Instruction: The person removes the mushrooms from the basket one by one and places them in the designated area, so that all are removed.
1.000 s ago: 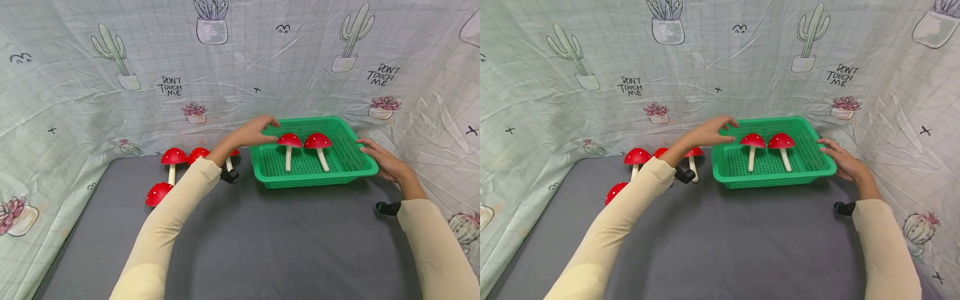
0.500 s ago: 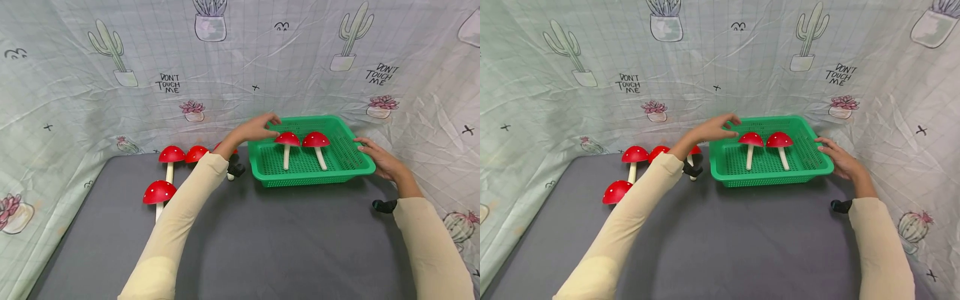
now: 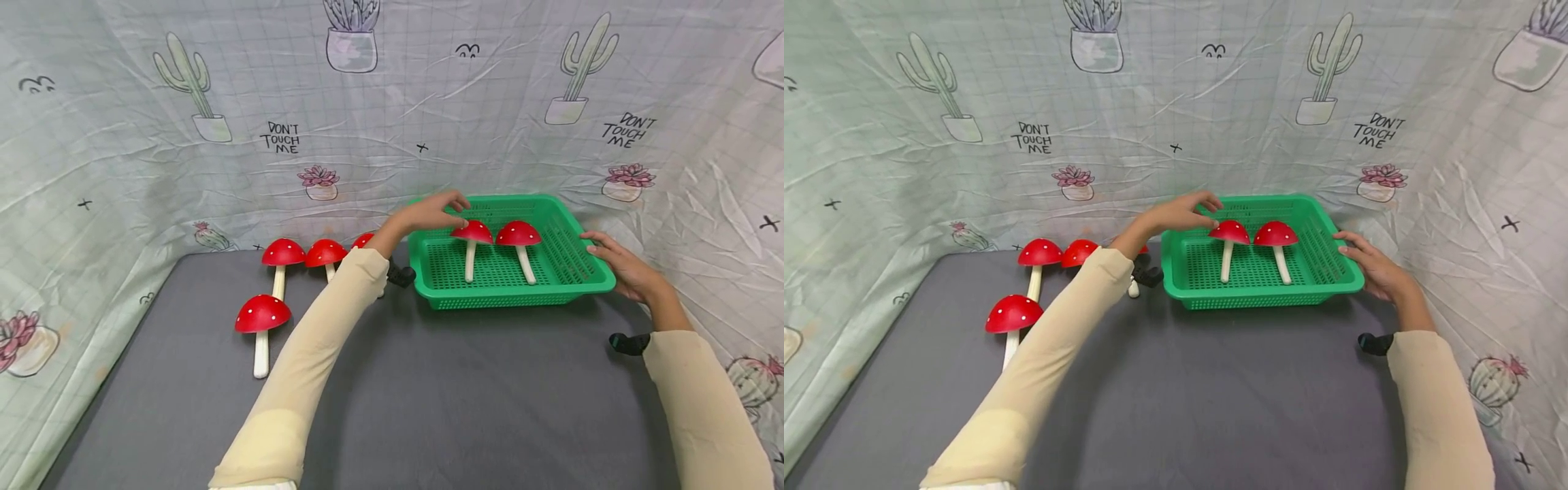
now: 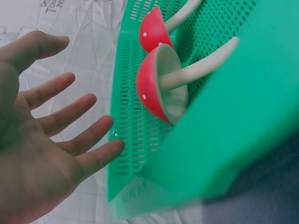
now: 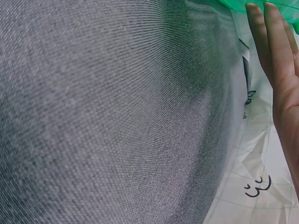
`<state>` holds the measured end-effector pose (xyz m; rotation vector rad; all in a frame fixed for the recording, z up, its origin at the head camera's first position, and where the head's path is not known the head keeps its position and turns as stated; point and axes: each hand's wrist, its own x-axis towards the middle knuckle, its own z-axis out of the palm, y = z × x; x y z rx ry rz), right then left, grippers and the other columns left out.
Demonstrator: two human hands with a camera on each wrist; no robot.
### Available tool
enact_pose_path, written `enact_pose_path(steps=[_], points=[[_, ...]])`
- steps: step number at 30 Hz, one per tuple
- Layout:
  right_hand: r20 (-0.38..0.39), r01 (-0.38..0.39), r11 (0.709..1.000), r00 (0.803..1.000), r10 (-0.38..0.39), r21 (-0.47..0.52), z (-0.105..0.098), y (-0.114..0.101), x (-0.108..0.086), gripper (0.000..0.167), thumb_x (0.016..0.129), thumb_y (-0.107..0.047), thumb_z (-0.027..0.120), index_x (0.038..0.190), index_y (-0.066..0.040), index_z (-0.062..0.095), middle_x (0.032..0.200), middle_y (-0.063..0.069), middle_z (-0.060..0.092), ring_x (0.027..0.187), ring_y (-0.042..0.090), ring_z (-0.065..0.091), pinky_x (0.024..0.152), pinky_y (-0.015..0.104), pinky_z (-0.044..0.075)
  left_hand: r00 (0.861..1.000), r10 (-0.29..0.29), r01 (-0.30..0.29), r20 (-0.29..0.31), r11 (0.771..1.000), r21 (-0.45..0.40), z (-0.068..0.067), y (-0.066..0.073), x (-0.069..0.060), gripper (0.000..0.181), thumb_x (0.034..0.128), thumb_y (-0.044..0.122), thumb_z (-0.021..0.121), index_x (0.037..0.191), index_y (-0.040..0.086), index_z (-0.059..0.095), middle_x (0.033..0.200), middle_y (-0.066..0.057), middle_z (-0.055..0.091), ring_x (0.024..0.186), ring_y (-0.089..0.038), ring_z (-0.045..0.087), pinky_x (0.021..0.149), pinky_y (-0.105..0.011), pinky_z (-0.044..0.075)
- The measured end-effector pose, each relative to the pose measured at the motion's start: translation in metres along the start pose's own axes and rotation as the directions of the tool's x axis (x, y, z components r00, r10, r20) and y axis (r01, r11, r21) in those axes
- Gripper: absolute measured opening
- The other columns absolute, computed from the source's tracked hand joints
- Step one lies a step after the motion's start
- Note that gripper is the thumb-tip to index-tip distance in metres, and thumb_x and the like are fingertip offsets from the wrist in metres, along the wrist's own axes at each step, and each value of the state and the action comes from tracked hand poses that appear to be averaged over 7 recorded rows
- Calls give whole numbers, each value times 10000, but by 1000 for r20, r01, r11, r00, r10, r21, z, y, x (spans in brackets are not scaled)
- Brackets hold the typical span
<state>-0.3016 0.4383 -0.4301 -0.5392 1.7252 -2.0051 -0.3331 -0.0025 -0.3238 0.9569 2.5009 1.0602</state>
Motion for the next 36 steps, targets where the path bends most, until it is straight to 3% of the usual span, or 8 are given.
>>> enact_pose_path(steps=[8, 14, 19, 30, 36], points=[[14, 14, 1000, 1000, -15, 27, 0, 0, 0, 316, 1126, -132, 281, 1405, -261, 354, 1173, 36, 635, 1001, 199, 711, 728, 401, 622, 998, -65, 62, -17, 988, -139, -4, -5, 12, 473, 1010, 269, 607, 1425, 85, 472, 1494, -180, 453, 1357, -294, 462, 1093, -431, 419], [7, 18, 999, 1000, -18, 40, 0, 0, -2, 327, 1126, -119, 267, 1407, -256, 360, 1175, 39, 632, 1001, 199, 711, 726, 397, 621, 994, -107, 108, 17, 977, -184, -2, 0, 21, 519, 1011, 285, 608, 1457, 69, 455, 1499, -139, 463, 1369, -303, 469, 1083, -410, 433], [-12, 3, 1000, 1000, -2, 25, 1, 0, -1, 322, 1125, -126, 278, 1408, -261, 353, 1183, 38, 618, 1005, 198, 706, 729, 401, 620, 990, -133, 141, 49, 956, -256, 0, 0, 29, 538, 1001, 251, 620, 1463, 40, 441, 1506, -151, 440, 1417, -372, 408, 1143, -518, 370], [-46, 21, 999, 999, -23, -46, 5, 3, 4, 319, 1127, -177, 297, 1423, -288, 340, 1202, 0, 589, 960, 164, 704, 710, 357, 615, 988, -146, 155, 55, 957, -246, 9, -3, 43, 544, 991, 244, 631, 1469, 58, 447, 1532, -155, 430, 1397, -313, 431, 1149, -562, 351], [-58, 43, 999, 997, -43, -11, 3, 9, 4, 312, 1123, -161, 281, 1406, -280, 340, 1179, 16, 599, 920, 179, 718, 689, 354, 619, 991, -118, 131, 70, 963, -234, 17, -8, 50, 568, 986, 161, 635, 1491, 15, 419, 1578, -223, 366, 1448, -325, 381, 1165, -440, 363]])
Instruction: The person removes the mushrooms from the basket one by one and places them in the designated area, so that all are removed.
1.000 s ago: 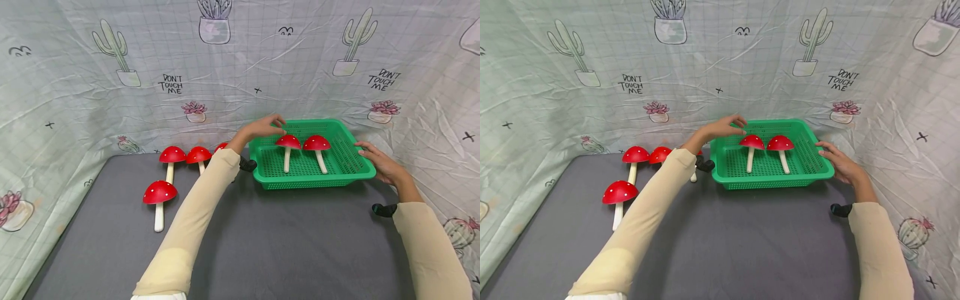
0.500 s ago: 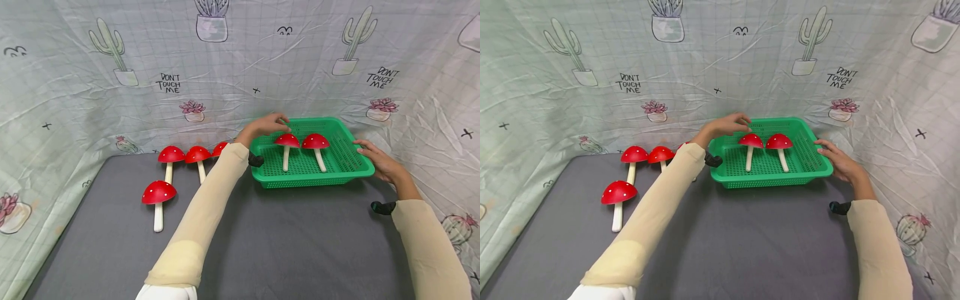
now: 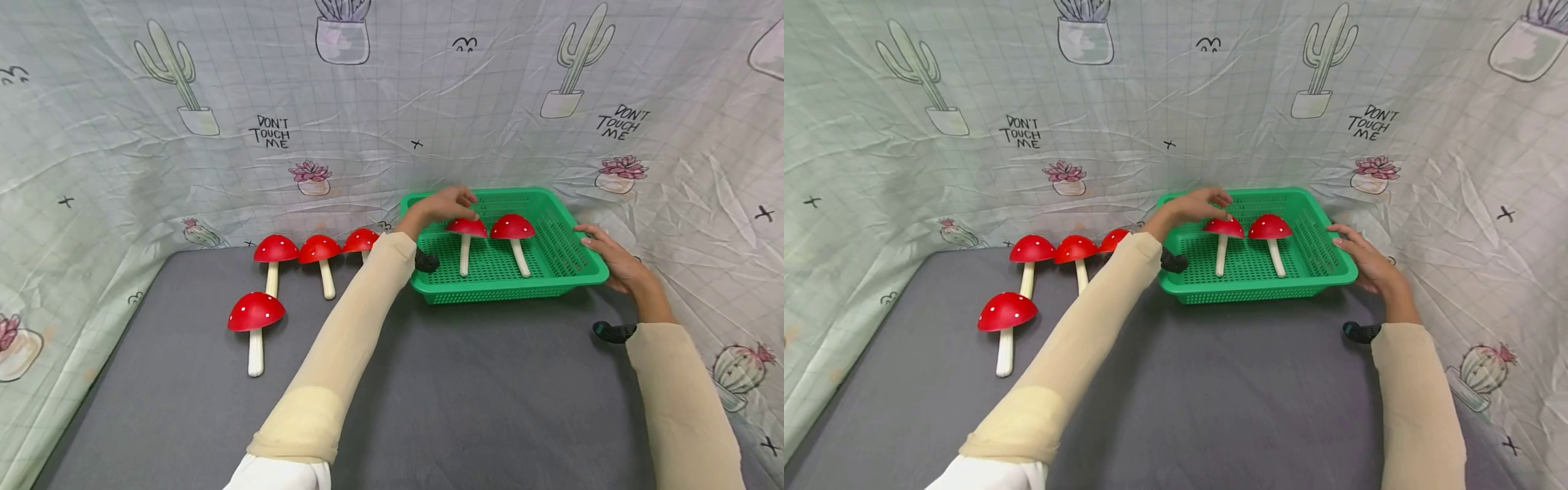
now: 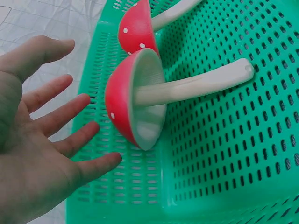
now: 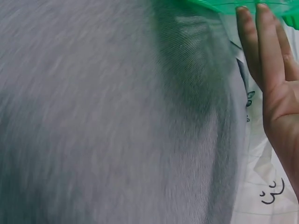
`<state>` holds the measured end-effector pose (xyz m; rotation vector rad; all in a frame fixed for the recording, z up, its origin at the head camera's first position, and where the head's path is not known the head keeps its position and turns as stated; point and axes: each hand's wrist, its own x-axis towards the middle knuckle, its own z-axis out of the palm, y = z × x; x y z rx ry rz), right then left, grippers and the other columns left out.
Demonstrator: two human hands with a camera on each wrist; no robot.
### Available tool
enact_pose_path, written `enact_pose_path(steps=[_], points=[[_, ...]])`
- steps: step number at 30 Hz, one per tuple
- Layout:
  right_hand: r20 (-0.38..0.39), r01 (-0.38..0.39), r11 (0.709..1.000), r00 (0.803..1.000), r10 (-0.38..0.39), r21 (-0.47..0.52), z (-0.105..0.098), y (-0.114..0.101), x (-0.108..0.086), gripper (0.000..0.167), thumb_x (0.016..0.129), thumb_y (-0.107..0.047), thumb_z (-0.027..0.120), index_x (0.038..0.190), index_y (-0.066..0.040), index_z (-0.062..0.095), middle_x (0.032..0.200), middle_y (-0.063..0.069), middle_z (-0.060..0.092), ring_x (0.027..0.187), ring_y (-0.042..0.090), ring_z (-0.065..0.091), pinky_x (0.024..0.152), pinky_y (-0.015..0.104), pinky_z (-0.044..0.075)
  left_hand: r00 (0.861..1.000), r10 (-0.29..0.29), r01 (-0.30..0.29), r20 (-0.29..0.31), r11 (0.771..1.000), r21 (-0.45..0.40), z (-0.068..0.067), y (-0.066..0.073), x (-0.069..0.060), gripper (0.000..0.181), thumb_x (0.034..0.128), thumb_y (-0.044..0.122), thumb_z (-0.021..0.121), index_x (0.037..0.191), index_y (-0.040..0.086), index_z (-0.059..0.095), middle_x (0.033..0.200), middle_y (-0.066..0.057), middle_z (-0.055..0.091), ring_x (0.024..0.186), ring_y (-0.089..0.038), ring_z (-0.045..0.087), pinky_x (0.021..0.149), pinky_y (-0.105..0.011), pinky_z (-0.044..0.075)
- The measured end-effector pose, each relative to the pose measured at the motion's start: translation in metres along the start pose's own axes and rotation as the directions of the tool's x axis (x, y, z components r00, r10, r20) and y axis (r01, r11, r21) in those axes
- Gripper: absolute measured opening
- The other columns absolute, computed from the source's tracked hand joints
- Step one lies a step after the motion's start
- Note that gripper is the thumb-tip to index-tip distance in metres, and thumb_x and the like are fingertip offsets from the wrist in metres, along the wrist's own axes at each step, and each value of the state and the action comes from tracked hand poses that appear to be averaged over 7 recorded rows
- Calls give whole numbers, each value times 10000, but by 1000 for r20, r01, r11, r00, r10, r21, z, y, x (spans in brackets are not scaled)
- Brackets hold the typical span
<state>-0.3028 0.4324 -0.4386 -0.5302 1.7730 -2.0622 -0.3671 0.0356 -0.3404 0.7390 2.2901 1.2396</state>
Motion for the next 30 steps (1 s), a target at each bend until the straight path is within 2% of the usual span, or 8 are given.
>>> enact_pose_path(steps=[2, 6, 16, 19, 22, 25, 30], points=[[-17, 5, 1000, 1000, -5, -20, 0, 2, 1, 304, 1121, -167, 282, 1393, -285, 345, 1178, 5, 588, 917, 169, 713, 691, 346, 617, 1000, -21, 21, 11, 1000, -7, 1, -1, 2, 584, 984, 140, 640, 1505, 13, 407, 1590, -218, 353, 1463, -318, 363, 1165, -406, 364], [-41, 12, 999, 999, -14, -50, 0, 5, 3, 295, 1119, -182, 282, 1376, -300, 364, 1182, -9, 566, 920, 153, 705, 701, 335, 615, 998, -61, 62, 30, 997, -35, 5, -6, 6, 586, 1000, 110, 619, 1528, 27, 379, 1601, -208, 333, 1465, -327, 354, 1166, -421, 359], [-40, 20, 998, 999, -23, -56, 0, 12, 1, 285, 1123, -208, 279, 1375, -313, 360, 1171, -12, 574, 910, 156, 712, 685, 338, 617, 999, -44, 43, 10, 997, 58, 15, -12, 6, 555, 1027, 124, 591, 1537, 31, 395, 1556, -192, 393, 1392, -302, 430, 1087, -365, 423], [-45, 23, 998, 999, -25, -54, -1, 12, 1, 285, 1123, -209, 278, 1372, -317, 367, 1157, -12, 586, 905, 153, 716, 678, 333, 618, 998, -67, 67, -5, 995, 79, 15, -15, 8, 567, 1031, 161, 594, 1549, 54, 391, 1580, -161, 367, 1410, -285, 408, 1096, -367, 415], [-42, 22, 999, 999, -24, -44, -1, 11, 1, 290, 1123, -204, 275, 1373, -317, 368, 1152, -13, 590, 905, 157, 714, 680, 339, 618, 996, -90, 90, -2, 992, 90, 14, -18, 9, 585, 1038, 196, 590, 1564, 64, 370, 1612, -131, 326, 1444, -275, 371, 1119, -368, 398], [-35, 22, 999, 999, -23, -32, 0, 9, 1, 296, 1124, -193, 264, 1381, -310, 354, 1152, -8, 595, 905, 165, 714, 682, 347, 618, 996, -86, 87, -8, 992, 92, 15, -22, 9, 578, 1038, 200, 589, 1556, 51, 379, 1609, -131, 334, 1444, -276, 372, 1134, -375, 384], [-42, 5, 999, 999, -7, -47, 2, 6, 1, 293, 1127, -195, 258, 1387, -311, 326, 1152, -4, 588, 909, 164, 705, 688, 352, 613, 995, -94, 96, -37, 994, 60, 15, -25, 7, 489, 1022, 217, 614, 1459, 67, 452, 1502, -139, 422, 1309, -266, 450, 1119, -427, 388]])
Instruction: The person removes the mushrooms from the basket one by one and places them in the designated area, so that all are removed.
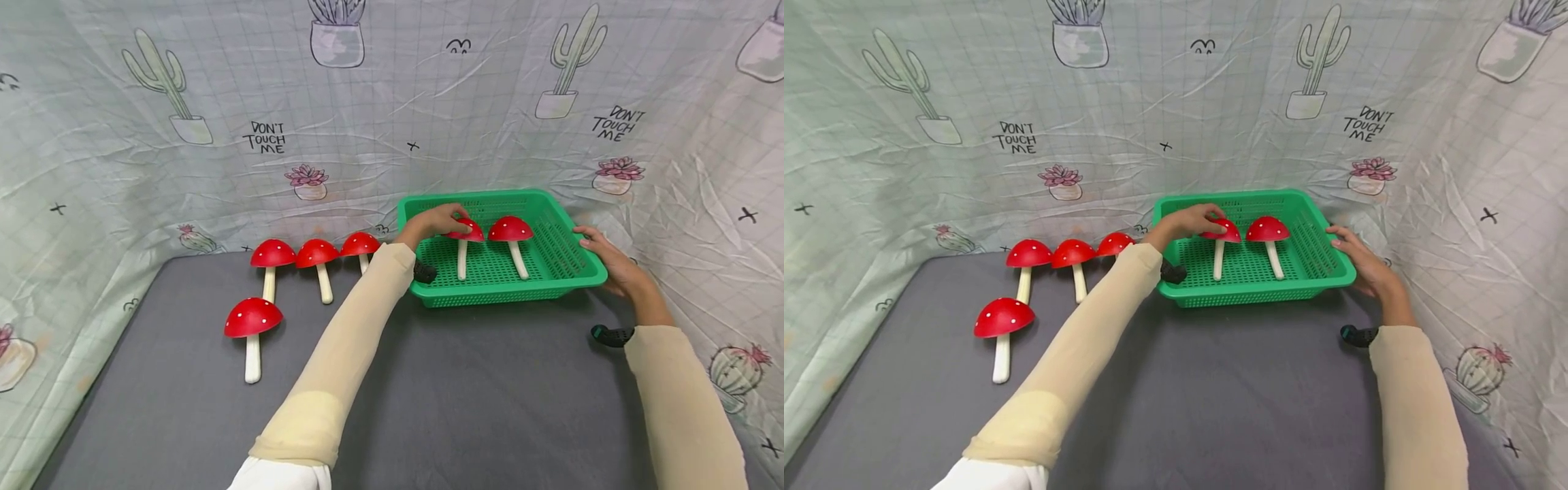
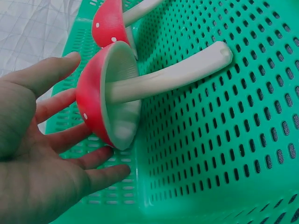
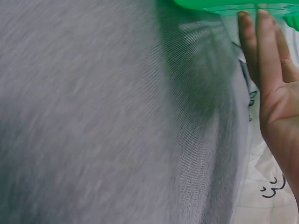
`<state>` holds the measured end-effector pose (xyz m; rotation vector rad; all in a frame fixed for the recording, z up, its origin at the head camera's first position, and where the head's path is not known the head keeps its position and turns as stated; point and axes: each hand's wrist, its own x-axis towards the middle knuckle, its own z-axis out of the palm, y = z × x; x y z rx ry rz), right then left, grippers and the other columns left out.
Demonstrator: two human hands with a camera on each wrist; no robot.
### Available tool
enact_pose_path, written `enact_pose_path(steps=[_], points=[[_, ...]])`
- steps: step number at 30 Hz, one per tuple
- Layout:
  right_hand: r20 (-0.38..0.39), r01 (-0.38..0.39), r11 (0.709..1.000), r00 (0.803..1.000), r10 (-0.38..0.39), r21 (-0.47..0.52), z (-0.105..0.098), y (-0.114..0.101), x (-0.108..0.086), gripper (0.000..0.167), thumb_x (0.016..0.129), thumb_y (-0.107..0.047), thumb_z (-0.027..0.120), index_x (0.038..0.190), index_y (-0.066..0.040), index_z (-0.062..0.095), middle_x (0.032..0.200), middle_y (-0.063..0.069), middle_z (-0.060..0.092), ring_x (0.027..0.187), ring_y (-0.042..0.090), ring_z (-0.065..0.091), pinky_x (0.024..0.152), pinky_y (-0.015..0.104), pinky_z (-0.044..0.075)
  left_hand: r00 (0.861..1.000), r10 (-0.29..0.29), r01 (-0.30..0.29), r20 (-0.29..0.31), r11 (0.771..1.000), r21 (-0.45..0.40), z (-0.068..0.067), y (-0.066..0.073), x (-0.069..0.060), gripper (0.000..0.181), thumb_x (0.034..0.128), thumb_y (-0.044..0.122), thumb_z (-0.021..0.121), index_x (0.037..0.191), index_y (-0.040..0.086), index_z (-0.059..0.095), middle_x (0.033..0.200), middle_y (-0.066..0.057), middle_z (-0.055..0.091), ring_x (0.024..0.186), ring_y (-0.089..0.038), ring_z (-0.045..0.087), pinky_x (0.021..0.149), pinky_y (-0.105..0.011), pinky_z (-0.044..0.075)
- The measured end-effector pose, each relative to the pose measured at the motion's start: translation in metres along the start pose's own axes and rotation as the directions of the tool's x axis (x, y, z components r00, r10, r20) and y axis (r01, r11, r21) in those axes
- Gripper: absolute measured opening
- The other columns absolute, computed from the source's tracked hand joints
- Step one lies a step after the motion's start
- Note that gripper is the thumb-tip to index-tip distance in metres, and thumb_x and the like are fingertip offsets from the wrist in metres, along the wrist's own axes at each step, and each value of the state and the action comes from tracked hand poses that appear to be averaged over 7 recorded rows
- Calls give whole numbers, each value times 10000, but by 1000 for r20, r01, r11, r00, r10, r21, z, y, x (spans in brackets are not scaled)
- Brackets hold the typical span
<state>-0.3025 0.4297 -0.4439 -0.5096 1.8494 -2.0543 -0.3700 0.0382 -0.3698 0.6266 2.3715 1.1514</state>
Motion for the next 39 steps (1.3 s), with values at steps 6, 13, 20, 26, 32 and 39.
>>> enact_pose_path(steps=[6, 13, 20, 26, 32, 39], points=[[-24, -40, 997, 999, 39, -69, 2, -5, 1, 285, 1130, -230, 275, 1389, -345, 310, 1203, -21, 513, 940, 132, 674, 712, 337, 601, 1000, 2, -2, -28, 1000, 22, 4, 1, 1, 487, 974, 187, 689, 1365, 74, 421, 1401, -148, 459, 1190, -238, 480, 999, -350, 447], [-1, -94, 992, 996, 95, -83, 4, -10, 3, 284, 1129, -262, 304, 1399, -334, 251, 1277, -3, 455, 1010, 152, 674, 748, 378, 609, 997, -19, 28, -74, 992, 126, 9, -1, 6, 577, 943, 166, 727, 1404, 73, 392, 1392, -142, 493, 1165, -229, 499, 903, -281, 461], [18, -89, 994, 996, 90, -60, 3, -10, 3, 286, 1130, -238, 291, 1401, -315, 238, 1274, 10, 475, 1022, 160, 681, 749, 380, 613, 998, -42, 49, -38, 976, 213, 12, 0, 8, 680, 957, 249, 709, 1547, 136, 391, 1532, -94, 416, 1355, -236, 434, 1052, -321, 440], [13, -86, 994, 996, 87, -66, 3, -10, 1, 284, 1128, -246, 293, 1400, -317, 249, 1258, 5, 499, 1018, 155, 682, 753, 372, 611, 999, -41, 48, -36, 978, 203, 14, -1, 6, 665, 927, 251, 745, 1492, 129, 417, 1440, -89, 472, 1245, -211, 486, 952, -291, 472], [2, -71, 995, 997, 71, -77, 0, -10, 0, 287, 1127, -238, 304, 1398, -328, 282, 1261, -1, 485, 1003, 151, 681, 738, 369, 613, 1000, 24, -19, -11, 950, 312, 15, 0, 10, 574, 892, 239, 759, 1384, 160, 475, 1365, -70, 515, 1169, -194, 508, 903, -280, 486], [-38, -83, 988, 996, 78, -128, 1, -10, -3, 285, 1123, -266, 327, 1390, -366, 320, 1232, -39, 512, 973, 125, 680, 724, 346, 606, 991, 118, -132, 61, 928, 349, 12, 14, 4, 547, 898, 254, 726, 1406, 188, 534, 1383, -40, 502, 1193, -184, 475, 878, -281, 504]])
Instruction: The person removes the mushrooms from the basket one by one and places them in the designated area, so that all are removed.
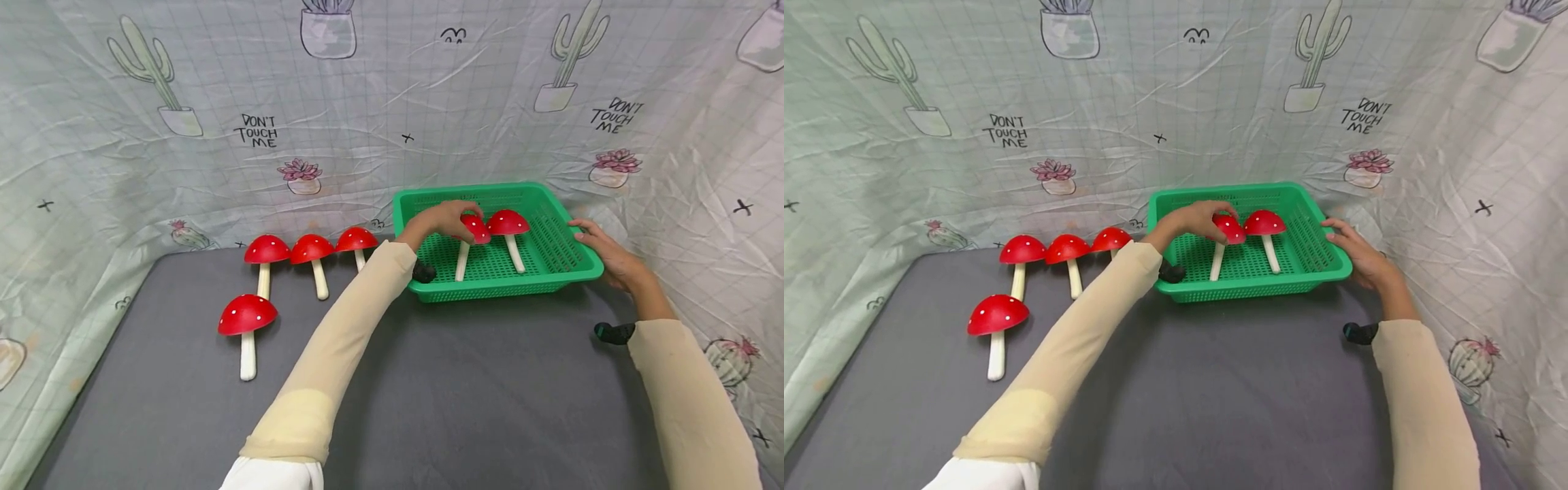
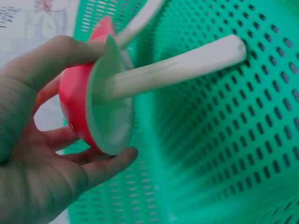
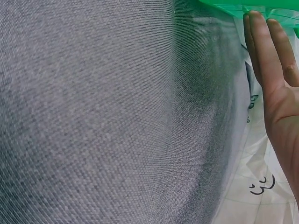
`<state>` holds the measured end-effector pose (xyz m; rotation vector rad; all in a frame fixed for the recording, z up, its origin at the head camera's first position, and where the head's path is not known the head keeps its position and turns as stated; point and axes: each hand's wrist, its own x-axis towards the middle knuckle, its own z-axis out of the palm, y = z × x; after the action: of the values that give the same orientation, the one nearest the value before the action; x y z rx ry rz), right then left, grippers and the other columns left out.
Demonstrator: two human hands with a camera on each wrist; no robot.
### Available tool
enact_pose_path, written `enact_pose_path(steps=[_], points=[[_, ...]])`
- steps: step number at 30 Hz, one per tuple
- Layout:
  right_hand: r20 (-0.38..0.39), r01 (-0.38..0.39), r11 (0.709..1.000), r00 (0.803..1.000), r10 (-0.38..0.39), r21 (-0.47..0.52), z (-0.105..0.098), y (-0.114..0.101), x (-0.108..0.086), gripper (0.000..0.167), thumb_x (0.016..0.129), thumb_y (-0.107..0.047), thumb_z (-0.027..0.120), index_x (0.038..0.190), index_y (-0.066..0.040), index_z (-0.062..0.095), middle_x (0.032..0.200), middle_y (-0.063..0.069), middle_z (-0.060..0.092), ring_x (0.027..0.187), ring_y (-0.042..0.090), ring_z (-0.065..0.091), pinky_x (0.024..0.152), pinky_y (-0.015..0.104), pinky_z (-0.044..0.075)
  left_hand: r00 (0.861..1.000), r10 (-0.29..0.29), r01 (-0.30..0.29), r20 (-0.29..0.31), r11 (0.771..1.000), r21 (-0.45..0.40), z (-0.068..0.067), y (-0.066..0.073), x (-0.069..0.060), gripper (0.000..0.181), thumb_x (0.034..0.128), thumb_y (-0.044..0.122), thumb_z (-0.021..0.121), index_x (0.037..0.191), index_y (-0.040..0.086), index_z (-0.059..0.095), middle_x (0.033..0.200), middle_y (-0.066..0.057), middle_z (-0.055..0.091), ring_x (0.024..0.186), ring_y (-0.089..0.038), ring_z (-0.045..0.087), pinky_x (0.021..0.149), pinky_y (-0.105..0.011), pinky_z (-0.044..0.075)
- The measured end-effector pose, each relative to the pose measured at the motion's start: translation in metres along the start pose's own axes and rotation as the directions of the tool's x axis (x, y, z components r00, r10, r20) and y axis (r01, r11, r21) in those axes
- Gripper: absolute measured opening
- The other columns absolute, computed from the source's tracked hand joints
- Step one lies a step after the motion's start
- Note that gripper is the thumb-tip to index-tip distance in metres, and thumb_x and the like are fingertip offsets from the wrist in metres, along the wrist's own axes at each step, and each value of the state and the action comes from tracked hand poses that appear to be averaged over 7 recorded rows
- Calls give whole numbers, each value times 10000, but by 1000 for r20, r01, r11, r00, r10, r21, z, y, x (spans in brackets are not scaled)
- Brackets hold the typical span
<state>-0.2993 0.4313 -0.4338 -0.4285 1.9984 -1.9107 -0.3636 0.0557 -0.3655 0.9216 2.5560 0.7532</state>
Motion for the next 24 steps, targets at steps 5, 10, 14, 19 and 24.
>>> enact_pose_path(steps=[5, 10, 14, 19, 24], points=[[-9, 10, 1000, 1000, -10, 22, 1, 0, 0, 289, 1124, -241, 332, 1389, -353, 330, 1211, -25, 521, 931, 130, 681, 691, 338, 603, 999, 48, -48, -26, 999, -21, -15, 12, -14, 530, 893, 226, 741, 1386, 198, 548, 1345, -26, 539, 1169, -169, 509, 883, -276, 507], [-16, 19, 1000, 1000, -19, 22, 2, 0, 0, 288, 1124, -225, 330, 1391, -332, 331, 1200, -22, 530, 923, 130, 681, 683, 334, 603, 996, 69, -71, -51, 997, -40, -27, 25, -31, 514, 889, 197, 745, 1367, 194, 558, 1307, -38, 572, 1160, -175, 534, 888, -262, 512], [-13, 25, 999, 1000, -25, 28, 2, 0, 0, 288, 1124, -222, 329, 1391, -330, 332, 1198, -17, 533, 924, 135, 684, 683, 337, 605, 991, 105, -107, -85, 994, -14, -33, 33, -41, 511, 885, 197, 748, 1361, 176, 563, 1314, -51, 576, 1173, -189, 535, 890, -253, 517], [-23, 30, 999, 999, -30, 33, 2, -1, 0, 279, 1121, -225, 343, 1382, -325, 341, 1176, -15, 550, 909, 137, 689, 673, 334, 605, 983, 136, -138, -126, 990, -8, -40, 36, -52, 518, 873, 205, 762, 1354, 177, 571, 1321, -55, 577, 1184, -196, 532, 892, -257, 522], [-10, 39, 998, 999, -38, 44, 3, 0, 0, 278, 1123, -212, 335, 1383, -311, 343, 1179, -9, 551, 911, 142, 688, 674, 337, 606, 977, 137, -144, -162, 989, -35, -44, 34, -62, 528, 868, 232, 769, 1359, 196, 579, 1331, -41, 576, 1186, -195, 539, 891, -265, 530]])
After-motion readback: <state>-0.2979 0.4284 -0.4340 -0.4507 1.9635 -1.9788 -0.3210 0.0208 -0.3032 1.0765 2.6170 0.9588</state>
